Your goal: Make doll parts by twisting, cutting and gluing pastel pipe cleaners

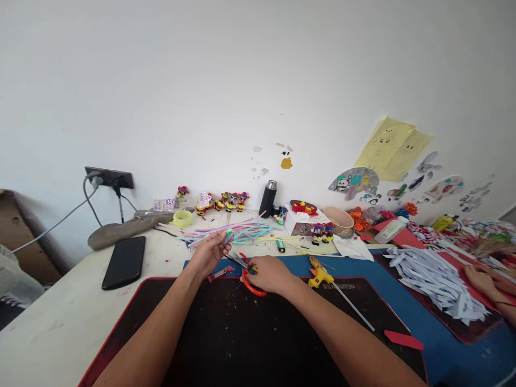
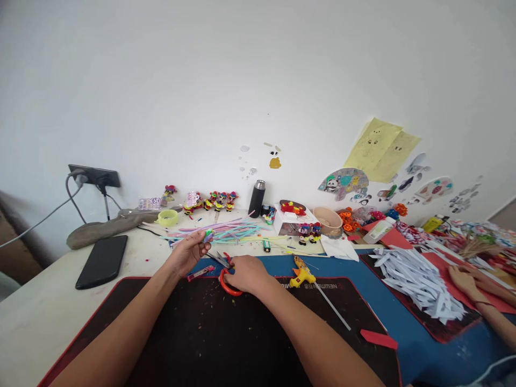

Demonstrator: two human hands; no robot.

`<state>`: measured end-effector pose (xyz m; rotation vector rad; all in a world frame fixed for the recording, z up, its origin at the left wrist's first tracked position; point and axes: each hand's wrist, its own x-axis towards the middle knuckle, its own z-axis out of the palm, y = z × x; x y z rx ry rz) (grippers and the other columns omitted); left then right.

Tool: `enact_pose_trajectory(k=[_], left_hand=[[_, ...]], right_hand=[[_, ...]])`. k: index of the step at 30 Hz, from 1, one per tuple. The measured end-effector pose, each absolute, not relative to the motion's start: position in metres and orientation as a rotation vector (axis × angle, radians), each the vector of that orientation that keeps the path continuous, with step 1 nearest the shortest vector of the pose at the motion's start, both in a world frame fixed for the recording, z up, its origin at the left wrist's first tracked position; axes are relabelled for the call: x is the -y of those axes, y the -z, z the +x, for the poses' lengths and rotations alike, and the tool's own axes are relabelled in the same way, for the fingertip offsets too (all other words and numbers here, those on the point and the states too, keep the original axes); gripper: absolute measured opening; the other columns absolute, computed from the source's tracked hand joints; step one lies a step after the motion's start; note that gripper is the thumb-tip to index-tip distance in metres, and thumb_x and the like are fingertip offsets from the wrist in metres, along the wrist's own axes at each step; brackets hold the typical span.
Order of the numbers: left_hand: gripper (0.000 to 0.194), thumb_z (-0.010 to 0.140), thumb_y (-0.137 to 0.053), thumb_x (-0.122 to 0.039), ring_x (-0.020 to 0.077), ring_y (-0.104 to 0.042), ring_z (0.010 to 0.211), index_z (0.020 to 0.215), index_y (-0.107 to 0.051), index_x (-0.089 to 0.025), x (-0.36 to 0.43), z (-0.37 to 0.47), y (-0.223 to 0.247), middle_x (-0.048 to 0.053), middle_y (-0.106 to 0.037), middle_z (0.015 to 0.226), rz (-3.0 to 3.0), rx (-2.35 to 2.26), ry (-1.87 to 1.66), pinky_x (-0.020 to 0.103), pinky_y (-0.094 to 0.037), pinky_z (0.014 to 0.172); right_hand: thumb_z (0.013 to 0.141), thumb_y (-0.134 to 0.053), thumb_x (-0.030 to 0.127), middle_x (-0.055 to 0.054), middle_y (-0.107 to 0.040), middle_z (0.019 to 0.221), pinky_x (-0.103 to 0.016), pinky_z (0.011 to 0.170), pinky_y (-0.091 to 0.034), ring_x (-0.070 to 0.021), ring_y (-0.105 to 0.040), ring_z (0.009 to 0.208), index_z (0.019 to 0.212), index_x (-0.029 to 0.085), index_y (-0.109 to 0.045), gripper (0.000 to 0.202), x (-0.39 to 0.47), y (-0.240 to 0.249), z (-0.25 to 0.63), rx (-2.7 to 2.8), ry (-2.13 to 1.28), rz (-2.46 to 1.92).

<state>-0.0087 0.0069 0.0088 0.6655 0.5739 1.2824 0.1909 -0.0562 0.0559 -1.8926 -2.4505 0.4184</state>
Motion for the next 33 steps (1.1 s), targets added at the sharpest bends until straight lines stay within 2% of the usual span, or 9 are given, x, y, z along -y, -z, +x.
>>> enact_pose_trajectory(k=[6,14,20,24,29,33], left_hand=[[0.029,0.072,-0.089,-0.026,0.0117,-0.063,0.058,0.081,-0.064,-0.015,-0.007,-0.008,-0.007,0.000,-0.064,0.069,0.674,-0.583,-1.283,0.020,-0.047,0.050],[0.033,0.071,-0.092,-0.030,0.0118,-0.063,0.059,0.079,-0.063,-0.015,-0.008,-0.009,-0.006,0.000,-0.063,0.071,0.681,-0.561,-1.266,0.019,-0.047,0.051],[0.034,0.070,-0.093,-0.031,0.0115,-0.064,0.061,0.081,-0.065,-0.014,-0.007,-0.009,-0.006,0.001,-0.065,0.074,0.702,-0.557,-1.249,0.019,-0.048,0.053],[0.035,0.069,-0.093,-0.032,0.0113,-0.063,0.060,0.081,-0.065,-0.014,-0.007,-0.009,-0.006,0.002,-0.066,0.077,0.697,-0.552,-1.244,0.019,-0.047,0.051],[0.037,0.069,-0.093,-0.033,0.0116,-0.063,0.060,0.082,-0.064,-0.014,-0.007,-0.008,-0.006,0.002,-0.067,0.077,0.702,-0.557,-1.242,0.020,-0.046,0.051],[0.037,0.069,-0.093,-0.032,0.0116,-0.063,0.060,0.080,-0.063,-0.014,-0.007,-0.009,-0.006,0.001,-0.066,0.076,0.710,-0.551,-1.240,0.020,-0.046,0.051]], right_hand=[[0.086,-0.064,0.052,-0.017,-0.077,0.109,-0.034,0.074,-0.047,-0.0331,-0.072,0.099,0.114,0.019,-0.076,0.045,0.057,-0.061,0.186,2.442,-0.309,-1.953],[0.083,-0.066,0.046,-0.018,-0.078,0.104,-0.035,0.072,-0.048,-0.0341,-0.073,0.096,0.103,0.017,-0.078,0.037,0.058,-0.067,0.185,2.572,-0.282,-1.966],[0.087,-0.063,0.047,-0.021,-0.077,0.107,-0.037,0.075,-0.049,-0.0358,-0.072,0.099,0.108,0.015,-0.078,0.042,0.059,-0.066,0.186,2.538,-0.246,-1.967],[0.085,-0.064,0.045,-0.020,-0.078,0.105,-0.036,0.072,-0.049,-0.0354,-0.073,0.097,0.106,0.016,-0.078,0.039,0.060,-0.066,0.188,2.630,-0.232,-1.929],[0.083,-0.067,0.050,-0.018,-0.078,0.101,-0.034,0.070,-0.048,-0.0340,-0.074,0.093,0.101,0.017,-0.079,0.039,0.062,-0.070,0.189,2.681,-0.235,-1.927],[0.081,-0.068,0.052,-0.014,-0.079,0.104,-0.032,0.068,-0.047,-0.0330,-0.074,0.096,0.107,0.020,-0.078,0.042,0.063,-0.076,0.192,2.680,-0.324,-1.930]])
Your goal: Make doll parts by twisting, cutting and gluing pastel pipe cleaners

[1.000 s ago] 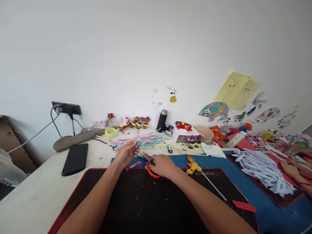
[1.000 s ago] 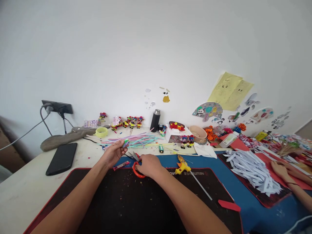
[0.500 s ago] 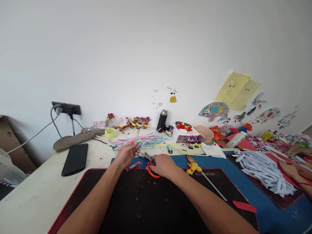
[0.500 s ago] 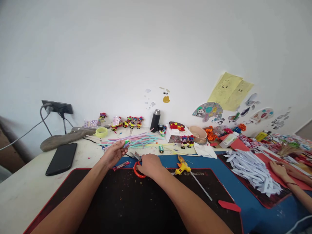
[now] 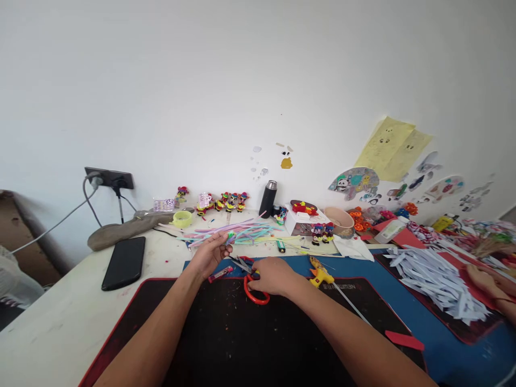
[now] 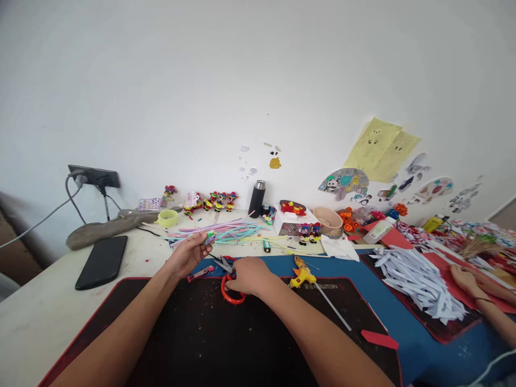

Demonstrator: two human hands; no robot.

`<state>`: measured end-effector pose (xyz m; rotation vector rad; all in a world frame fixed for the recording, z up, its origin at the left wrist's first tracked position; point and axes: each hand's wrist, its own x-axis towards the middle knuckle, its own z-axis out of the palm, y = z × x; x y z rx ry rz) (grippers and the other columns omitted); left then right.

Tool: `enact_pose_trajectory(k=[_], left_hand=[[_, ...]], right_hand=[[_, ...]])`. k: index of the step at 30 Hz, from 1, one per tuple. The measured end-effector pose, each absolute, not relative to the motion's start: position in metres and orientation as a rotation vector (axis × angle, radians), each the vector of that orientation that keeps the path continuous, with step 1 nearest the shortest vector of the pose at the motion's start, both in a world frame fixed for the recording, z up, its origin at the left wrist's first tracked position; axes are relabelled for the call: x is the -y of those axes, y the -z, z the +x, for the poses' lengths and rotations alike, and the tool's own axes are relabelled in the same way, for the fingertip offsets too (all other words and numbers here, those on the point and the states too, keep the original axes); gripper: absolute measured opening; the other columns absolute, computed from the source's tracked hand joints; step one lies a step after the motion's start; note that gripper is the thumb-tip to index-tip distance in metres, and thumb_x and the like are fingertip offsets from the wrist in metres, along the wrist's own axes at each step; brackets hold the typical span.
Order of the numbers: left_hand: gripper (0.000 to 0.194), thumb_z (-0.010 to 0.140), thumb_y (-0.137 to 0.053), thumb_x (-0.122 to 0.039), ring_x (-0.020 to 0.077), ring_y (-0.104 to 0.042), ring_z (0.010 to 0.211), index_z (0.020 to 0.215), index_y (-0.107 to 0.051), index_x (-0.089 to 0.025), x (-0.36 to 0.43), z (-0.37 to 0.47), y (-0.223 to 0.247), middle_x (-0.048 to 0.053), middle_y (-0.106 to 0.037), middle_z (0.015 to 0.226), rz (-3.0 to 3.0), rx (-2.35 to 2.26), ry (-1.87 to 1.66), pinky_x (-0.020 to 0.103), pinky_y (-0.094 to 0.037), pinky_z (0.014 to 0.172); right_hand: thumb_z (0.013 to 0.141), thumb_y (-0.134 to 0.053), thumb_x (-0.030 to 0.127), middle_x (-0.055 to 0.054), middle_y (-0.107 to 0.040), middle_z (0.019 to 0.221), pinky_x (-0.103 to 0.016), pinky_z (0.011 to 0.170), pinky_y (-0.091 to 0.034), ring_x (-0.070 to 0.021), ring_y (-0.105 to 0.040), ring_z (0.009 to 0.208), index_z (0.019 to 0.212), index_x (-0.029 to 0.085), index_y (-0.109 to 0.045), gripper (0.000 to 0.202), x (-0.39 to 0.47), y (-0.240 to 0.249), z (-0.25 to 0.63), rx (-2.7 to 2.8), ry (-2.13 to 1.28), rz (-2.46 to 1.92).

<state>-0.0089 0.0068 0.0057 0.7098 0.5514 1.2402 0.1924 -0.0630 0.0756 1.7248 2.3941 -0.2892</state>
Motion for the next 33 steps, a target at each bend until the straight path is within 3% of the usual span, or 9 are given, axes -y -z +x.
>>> enact_pose_trajectory(k=[9,13,18,22,25,28,33], left_hand=[[0.034,0.069,-0.093,-0.030,0.0127,-0.064,0.060,0.083,-0.066,-0.014,-0.006,-0.009,-0.005,0.000,-0.064,0.071,0.720,-0.557,-1.217,0.021,-0.046,0.051],[0.034,0.069,-0.093,-0.031,0.0125,-0.064,0.060,0.083,-0.066,-0.013,-0.006,-0.008,-0.005,0.001,-0.065,0.072,0.727,-0.552,-1.215,0.021,-0.045,0.051],[0.033,0.072,-0.091,-0.031,0.0122,-0.064,0.061,0.085,-0.067,-0.012,-0.006,-0.008,-0.004,0.004,-0.069,0.077,0.753,-0.560,-1.199,0.021,-0.045,0.051],[0.033,0.071,-0.092,-0.030,0.0127,-0.064,0.060,0.085,-0.067,-0.013,-0.006,-0.008,-0.004,0.002,-0.067,0.074,0.745,-0.563,-1.196,0.021,-0.045,0.052],[0.031,0.072,-0.091,-0.029,0.0128,-0.064,0.060,0.083,-0.066,-0.014,-0.006,-0.008,-0.004,0.002,-0.067,0.073,0.745,-0.557,-1.196,0.021,-0.045,0.052],[0.030,0.073,-0.090,-0.029,0.0129,-0.064,0.061,0.084,-0.067,-0.014,-0.006,-0.007,-0.004,0.003,-0.068,0.075,0.755,-0.558,-1.187,0.021,-0.044,0.051],[0.031,0.069,-0.093,-0.028,0.0129,-0.063,0.059,0.082,-0.069,-0.015,-0.004,-0.005,-0.004,0.001,-0.066,0.069,0.739,-0.576,-1.190,0.021,-0.045,0.052]], right_hand=[[0.087,-0.063,0.049,-0.017,-0.078,0.107,-0.035,0.077,-0.050,-0.0334,-0.073,0.101,0.110,0.017,-0.078,0.042,0.067,-0.071,0.196,-2.427,0.216,1.841],[0.085,-0.066,0.049,-0.018,-0.079,0.100,-0.036,0.074,-0.052,-0.0342,-0.074,0.095,0.103,0.015,-0.080,0.041,0.068,-0.073,0.188,-2.395,0.195,1.791],[0.091,-0.061,0.056,-0.021,-0.078,0.096,-0.037,0.073,-0.052,-0.0356,-0.074,0.093,0.097,0.012,-0.082,0.049,0.065,-0.076,0.181,-2.394,0.121,1.784],[0.092,-0.063,0.054,-0.016,-0.078,0.089,-0.033,0.070,-0.049,-0.0315,-0.074,0.089,0.089,0.017,-0.080,0.041,0.060,-0.075,0.181,-2.510,0.213,1.824],[0.095,-0.062,0.047,-0.008,-0.077,0.077,-0.029,0.063,-0.046,-0.0235,-0.073,0.072,0.083,0.020,-0.076,0.032,0.054,-0.071,0.186,-2.631,0.506,1.922],[0.099,-0.055,0.049,-0.003,-0.075,0.073,-0.025,0.052,-0.044,-0.0138,-0.063,0.047,0.086,0.020,-0.070,0.035,0.044,-0.060,0.192,-2.659,1.165,2.024],[0.091,-0.060,0.063,-0.002,-0.073,0.077,-0.020,0.038,-0.036,-0.0108,-0.061,0.041,0.095,0.019,-0.064,0.044,0.023,-0.030,0.190,-2.448,2.133,2.129]])
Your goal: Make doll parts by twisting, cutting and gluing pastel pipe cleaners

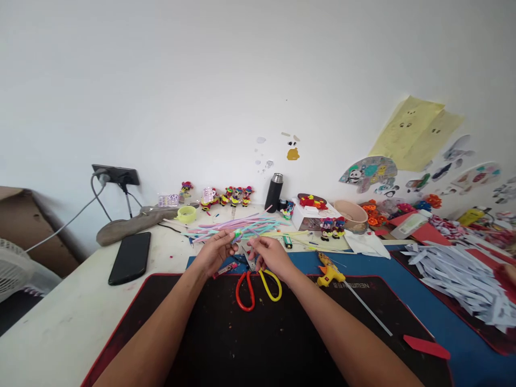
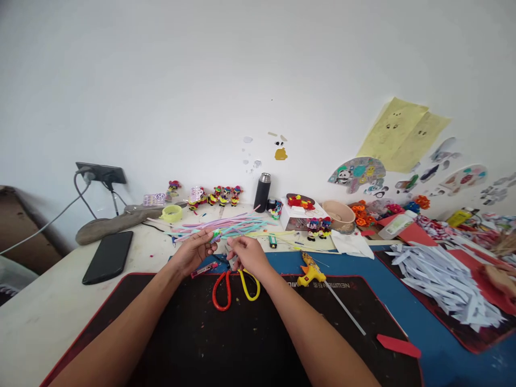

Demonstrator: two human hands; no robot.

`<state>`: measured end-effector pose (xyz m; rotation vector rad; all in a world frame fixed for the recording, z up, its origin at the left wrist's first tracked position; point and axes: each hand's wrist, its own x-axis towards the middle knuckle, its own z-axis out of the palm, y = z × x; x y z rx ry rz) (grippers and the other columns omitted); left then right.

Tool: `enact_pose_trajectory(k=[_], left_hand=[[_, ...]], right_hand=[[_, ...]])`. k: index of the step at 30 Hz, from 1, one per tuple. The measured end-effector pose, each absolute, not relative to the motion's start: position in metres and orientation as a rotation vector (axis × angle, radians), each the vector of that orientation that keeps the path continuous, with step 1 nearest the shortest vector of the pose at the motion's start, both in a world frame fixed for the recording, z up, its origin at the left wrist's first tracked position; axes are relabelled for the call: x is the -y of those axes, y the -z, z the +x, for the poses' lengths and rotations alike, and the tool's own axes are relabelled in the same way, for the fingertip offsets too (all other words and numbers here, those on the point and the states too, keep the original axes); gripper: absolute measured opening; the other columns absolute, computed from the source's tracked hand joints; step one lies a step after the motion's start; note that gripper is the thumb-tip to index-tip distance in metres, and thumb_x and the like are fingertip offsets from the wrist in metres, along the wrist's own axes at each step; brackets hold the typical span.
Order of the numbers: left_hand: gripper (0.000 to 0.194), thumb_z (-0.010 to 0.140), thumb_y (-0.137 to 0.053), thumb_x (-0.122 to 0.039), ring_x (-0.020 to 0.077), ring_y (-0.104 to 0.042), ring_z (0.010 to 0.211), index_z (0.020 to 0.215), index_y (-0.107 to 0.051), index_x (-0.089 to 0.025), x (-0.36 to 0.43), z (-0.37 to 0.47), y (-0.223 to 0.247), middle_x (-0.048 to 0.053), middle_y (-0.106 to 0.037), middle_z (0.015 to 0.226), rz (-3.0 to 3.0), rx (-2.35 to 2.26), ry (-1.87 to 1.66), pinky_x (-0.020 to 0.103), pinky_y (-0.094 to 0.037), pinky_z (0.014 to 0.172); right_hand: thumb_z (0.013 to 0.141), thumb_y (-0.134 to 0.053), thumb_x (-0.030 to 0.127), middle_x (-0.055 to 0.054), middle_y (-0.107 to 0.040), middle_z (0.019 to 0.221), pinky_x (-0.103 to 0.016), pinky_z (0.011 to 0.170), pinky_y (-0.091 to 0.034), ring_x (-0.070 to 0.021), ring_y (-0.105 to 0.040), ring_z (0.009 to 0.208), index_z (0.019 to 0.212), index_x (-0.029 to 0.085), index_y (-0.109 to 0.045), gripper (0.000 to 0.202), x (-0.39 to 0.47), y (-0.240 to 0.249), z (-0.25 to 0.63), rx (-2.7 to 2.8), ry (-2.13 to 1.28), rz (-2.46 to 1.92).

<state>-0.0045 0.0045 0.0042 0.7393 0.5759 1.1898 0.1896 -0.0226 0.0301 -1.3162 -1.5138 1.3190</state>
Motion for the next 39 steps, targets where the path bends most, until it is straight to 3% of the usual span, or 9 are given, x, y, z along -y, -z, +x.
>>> enact_pose_trajectory(k=[5,12,21,28,39], left_hand=[[0.028,0.069,-0.093,-0.027,0.0137,-0.063,0.060,0.082,-0.072,-0.013,-0.004,-0.003,-0.004,0.003,-0.068,0.067,0.787,-0.601,-1.179,0.022,-0.048,0.055],[0.028,0.069,-0.092,-0.024,0.0139,-0.065,0.065,0.088,-0.075,-0.012,-0.010,-0.007,0.002,0.004,-0.070,0.072,0.775,-0.681,-1.268,0.024,-0.050,0.062],[0.031,0.065,-0.094,-0.024,0.0115,-0.062,0.062,0.088,-0.077,-0.011,-0.006,0.000,0.000,0.003,-0.070,0.075,0.813,-0.760,-1.246,0.023,-0.049,0.059],[0.034,0.066,-0.094,-0.025,0.0126,-0.063,0.062,0.092,-0.077,-0.014,-0.001,0.007,-0.004,0.002,-0.070,0.074,0.849,-0.755,-1.243,0.023,-0.051,0.058],[0.036,0.062,-0.096,-0.026,0.0131,-0.064,0.063,0.089,-0.076,-0.012,0.000,0.007,-0.003,0.003,-0.069,0.072,0.843,-0.745,-1.244,0.022,-0.051,0.058]], right_hand=[[0.081,-0.067,0.071,-0.003,-0.074,0.077,-0.019,0.035,-0.036,-0.0105,-0.061,0.041,0.089,0.018,-0.062,0.054,0.006,-0.017,0.168,1.301,-1.490,-1.105],[0.074,-0.079,0.063,0.003,-0.067,0.061,-0.018,0.035,-0.035,-0.0104,-0.059,0.039,0.094,0.018,-0.064,0.052,-0.015,-0.015,0.155,1.276,-1.558,-0.959],[0.073,-0.082,0.059,0.008,-0.058,0.050,-0.020,0.038,-0.039,-0.0114,-0.055,0.038,0.096,0.020,-0.062,0.049,-0.017,0.005,0.165,1.220,-1.614,-0.912],[0.080,-0.074,0.062,0.005,-0.064,0.057,-0.019,0.037,-0.037,-0.0105,-0.057,0.040,0.088,0.020,-0.061,0.045,-0.013,0.000,0.175,1.196,-1.673,-0.849],[0.074,-0.081,0.061,0.007,-0.059,0.055,-0.018,0.038,-0.036,-0.0096,-0.056,0.041,0.087,0.021,-0.059,0.048,-0.013,0.006,0.171,1.080,-1.748,-0.823]])
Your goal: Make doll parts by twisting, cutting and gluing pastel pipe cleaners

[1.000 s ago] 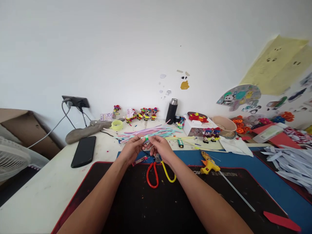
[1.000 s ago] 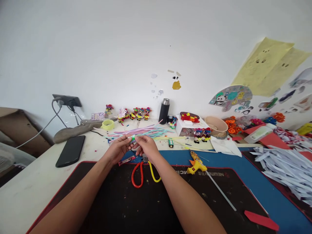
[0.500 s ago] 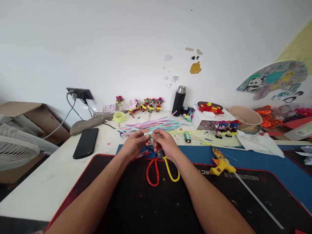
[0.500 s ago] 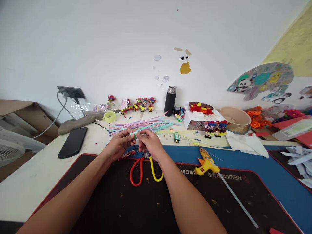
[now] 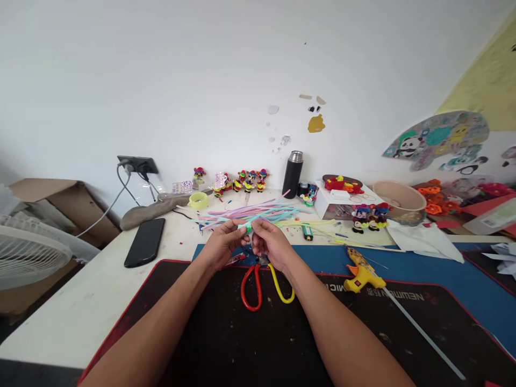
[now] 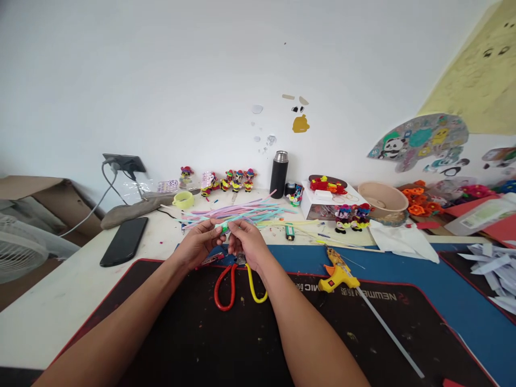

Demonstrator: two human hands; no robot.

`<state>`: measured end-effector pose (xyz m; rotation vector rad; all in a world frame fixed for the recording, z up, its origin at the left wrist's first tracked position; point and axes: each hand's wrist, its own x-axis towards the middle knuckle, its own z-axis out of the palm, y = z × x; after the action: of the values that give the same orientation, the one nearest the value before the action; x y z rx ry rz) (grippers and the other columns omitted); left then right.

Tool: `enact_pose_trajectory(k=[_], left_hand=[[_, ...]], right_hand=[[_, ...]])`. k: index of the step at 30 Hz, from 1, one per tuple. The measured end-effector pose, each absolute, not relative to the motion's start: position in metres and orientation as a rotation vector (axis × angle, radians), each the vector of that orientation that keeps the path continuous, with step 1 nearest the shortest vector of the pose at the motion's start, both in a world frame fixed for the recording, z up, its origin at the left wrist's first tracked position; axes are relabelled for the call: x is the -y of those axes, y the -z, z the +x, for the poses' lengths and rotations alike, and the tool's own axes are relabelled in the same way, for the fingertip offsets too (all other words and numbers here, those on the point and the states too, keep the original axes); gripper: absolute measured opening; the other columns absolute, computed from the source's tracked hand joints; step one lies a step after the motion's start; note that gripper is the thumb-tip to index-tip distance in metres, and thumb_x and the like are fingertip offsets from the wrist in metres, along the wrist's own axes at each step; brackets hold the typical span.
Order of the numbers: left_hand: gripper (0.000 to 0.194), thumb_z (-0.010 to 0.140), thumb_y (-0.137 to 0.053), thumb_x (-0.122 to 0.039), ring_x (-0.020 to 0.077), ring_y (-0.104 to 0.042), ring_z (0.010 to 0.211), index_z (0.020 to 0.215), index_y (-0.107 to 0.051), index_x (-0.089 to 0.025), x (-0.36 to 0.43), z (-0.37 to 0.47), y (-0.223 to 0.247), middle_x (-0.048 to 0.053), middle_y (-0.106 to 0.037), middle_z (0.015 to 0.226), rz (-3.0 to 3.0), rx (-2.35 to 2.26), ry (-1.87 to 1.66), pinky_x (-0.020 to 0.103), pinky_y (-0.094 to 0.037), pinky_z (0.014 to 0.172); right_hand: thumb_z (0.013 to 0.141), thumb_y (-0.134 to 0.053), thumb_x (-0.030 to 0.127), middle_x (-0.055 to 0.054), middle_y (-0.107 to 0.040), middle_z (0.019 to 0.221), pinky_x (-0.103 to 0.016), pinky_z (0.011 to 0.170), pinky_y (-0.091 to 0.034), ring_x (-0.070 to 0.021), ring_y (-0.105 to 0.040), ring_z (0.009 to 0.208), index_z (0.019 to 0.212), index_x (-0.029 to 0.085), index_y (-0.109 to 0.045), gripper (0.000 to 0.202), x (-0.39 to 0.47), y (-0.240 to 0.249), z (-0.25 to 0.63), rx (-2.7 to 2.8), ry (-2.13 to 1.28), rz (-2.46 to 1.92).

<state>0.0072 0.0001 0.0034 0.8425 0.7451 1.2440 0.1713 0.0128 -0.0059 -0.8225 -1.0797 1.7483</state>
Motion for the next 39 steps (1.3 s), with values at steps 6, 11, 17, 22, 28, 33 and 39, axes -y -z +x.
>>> enact_pose_trajectory(k=[6,11,17,22,28,33,39], left_hand=[[0.032,0.067,-0.094,-0.025,0.0143,-0.064,0.063,0.091,-0.077,-0.014,0.0004,0.0076,-0.0020,0.003,-0.070,0.070,0.903,-0.745,-1.229,0.025,-0.050,0.059],[0.033,0.066,-0.094,-0.026,0.0142,-0.064,0.063,0.091,-0.077,-0.013,0.0004,0.0078,-0.0017,0.004,-0.070,0.070,0.909,-0.745,-1.217,0.024,-0.050,0.059],[0.035,0.064,-0.095,-0.027,0.0141,-0.064,0.063,0.089,-0.074,-0.014,-0.0022,0.0072,-0.0004,0.003,-0.071,0.075,0.862,-0.788,-1.278,0.025,-0.051,0.060],[0.042,0.067,-0.093,-0.039,0.0173,-0.065,0.062,0.095,-0.071,-0.016,-0.0008,0.0103,0.0001,0.002,-0.069,0.070,1.055,-0.872,-1.269,0.029,-0.052,0.060],[0.045,0.065,-0.093,-0.030,0.0176,-0.064,0.078,0.103,-0.071,-0.021,0.0021,0.0123,-0.0026,0.004,-0.070,0.095,1.209,-0.942,-1.346,0.029,-0.052,0.070],[0.038,0.063,-0.092,-0.019,0.0142,-0.054,0.069,0.098,-0.076,-0.020,0.0024,0.0125,-0.0017,0.000,-0.064,0.079,1.338,-0.986,-1.363,0.025,-0.044,0.065],[0.031,0.066,-0.092,-0.026,0.0156,-0.056,0.067,0.091,-0.076,-0.018,-0.0017,0.0104,0.0038,-0.001,-0.063,0.069,1.263,-1.010,-1.404,0.027,-0.045,0.065]], right_hand=[[0.070,-0.083,0.063,0.007,-0.056,0.053,-0.019,0.038,-0.035,-0.0090,-0.054,0.041,0.079,0.020,-0.056,0.051,-0.0144,0.0069,0.1697,0.995,-1.760,-0.841],[0.068,-0.086,0.060,0.008,-0.055,0.052,-0.018,0.037,-0.034,-0.0089,-0.053,0.041,0.078,0.020,-0.056,0.051,-0.0149,0.0087,0.1682,0.975,-1.757,-0.854],[0.077,-0.074,0.069,0.004,-0.062,0.060,-0.019,0.038,-0.037,-0.0103,-0.058,0.043,0.094,0.019,-0.064,0.054,-0.0146,0.0014,0.1727,1.065,-1.667,-0.899],[0.077,-0.073,0.070,0.003,-0.065,0.063,-0.019,0.037,-0.037,-0.0113,-0.060,0.043,0.091,0.020,-0.063,0.053,-0.0124,-0.0004,0.1710,1.152,-1.621,-0.914],[0.070,-0.083,0.061,0.003,-0.063,0.058,-0.018,0.037,-0.036,-0.0102,-0.058,0.042,0.079,0.019,-0.060,0.049,-0.0156,0.0011,0.1735,1.069,-1.656,-0.939],[0.069,-0.083,0.063,0.004,-0.061,0.054,-0.018,0.037,-0.037,-0.0102,-0.057,0.041,0.077,0.019,-0.059,0.051,-0.0146,0.0011,0.1736,1.087,-1.655,-0.939],[0.076,-0.076,0.066,0.003,-0.064,0.065,-0.018,0.037,-0.037,-0.0101,-0.061,0.043,0.084,0.019,-0.061,0.050,-0.0124,0.0006,0.1716,1.162,-1.616,-0.937]])
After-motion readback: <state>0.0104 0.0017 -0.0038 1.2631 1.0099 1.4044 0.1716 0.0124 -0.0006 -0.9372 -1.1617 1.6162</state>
